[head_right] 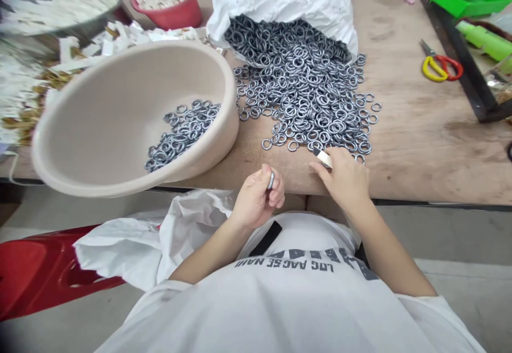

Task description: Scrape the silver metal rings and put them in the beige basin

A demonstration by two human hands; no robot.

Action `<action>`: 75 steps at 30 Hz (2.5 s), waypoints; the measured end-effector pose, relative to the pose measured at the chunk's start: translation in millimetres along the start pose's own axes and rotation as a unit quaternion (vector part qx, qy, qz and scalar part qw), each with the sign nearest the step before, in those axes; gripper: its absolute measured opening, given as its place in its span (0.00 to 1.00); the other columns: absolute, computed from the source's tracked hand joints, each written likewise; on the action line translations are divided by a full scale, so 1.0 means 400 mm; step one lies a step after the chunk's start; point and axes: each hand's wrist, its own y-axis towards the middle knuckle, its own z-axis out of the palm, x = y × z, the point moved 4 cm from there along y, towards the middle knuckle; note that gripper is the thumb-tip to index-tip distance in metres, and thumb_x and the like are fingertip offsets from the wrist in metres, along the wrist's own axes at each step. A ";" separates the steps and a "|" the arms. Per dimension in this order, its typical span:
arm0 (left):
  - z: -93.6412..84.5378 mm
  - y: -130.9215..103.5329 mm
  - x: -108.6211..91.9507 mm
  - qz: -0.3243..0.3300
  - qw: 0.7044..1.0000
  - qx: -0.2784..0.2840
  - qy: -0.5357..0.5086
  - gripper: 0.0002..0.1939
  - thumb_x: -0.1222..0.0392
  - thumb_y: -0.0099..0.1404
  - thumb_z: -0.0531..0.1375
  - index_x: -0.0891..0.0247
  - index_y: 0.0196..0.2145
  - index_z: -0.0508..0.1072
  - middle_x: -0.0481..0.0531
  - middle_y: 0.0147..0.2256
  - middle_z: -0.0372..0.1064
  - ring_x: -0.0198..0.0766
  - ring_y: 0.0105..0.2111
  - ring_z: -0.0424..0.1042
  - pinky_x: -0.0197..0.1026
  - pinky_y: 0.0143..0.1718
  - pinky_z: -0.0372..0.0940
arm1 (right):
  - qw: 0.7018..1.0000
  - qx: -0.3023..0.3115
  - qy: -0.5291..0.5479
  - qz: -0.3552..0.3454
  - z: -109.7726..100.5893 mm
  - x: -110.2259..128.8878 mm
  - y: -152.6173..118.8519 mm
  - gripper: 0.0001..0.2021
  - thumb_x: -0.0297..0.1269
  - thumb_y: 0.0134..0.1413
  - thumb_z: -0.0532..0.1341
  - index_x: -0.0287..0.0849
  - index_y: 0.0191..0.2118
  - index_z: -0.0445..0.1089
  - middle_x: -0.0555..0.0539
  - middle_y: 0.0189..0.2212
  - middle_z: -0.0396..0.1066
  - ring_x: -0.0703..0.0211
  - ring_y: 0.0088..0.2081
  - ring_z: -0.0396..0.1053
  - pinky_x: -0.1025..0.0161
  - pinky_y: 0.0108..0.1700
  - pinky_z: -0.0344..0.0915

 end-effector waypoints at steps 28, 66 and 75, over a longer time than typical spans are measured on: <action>-0.005 0.033 0.024 0.060 0.995 0.004 0.079 0.26 0.38 0.63 0.61 0.64 0.23 0.61 0.42 0.18 0.49 0.26 0.18 0.46 0.34 0.20 0.43 | 0.841 0.088 0.532 0.040 0.046 0.112 -0.015 0.11 0.47 0.61 0.60 0.44 0.36 0.66 0.53 0.28 0.64 0.64 0.29 0.61 0.66 0.32 0.60; -0.031 -0.002 0.000 -0.023 0.999 -0.041 -0.017 0.27 0.39 0.61 0.62 0.61 0.24 0.55 0.38 0.17 0.46 0.23 0.14 0.42 0.30 0.15 0.41 | 0.966 0.013 0.258 0.008 0.046 0.102 0.005 0.19 0.49 0.67 0.54 0.43 0.26 0.63 0.54 0.20 0.58 0.64 0.24 0.57 0.64 0.30 0.51; -0.054 -0.012 -0.003 0.051 0.997 -0.065 0.006 0.24 0.40 0.63 0.61 0.62 0.26 0.60 0.38 0.17 0.46 0.24 0.15 0.43 0.30 0.16 0.42 | 0.882 0.116 0.453 -0.058 0.062 0.222 0.001 0.13 0.48 0.59 0.63 0.43 0.37 0.69 0.53 0.27 0.65 0.63 0.29 0.62 0.66 0.32 0.58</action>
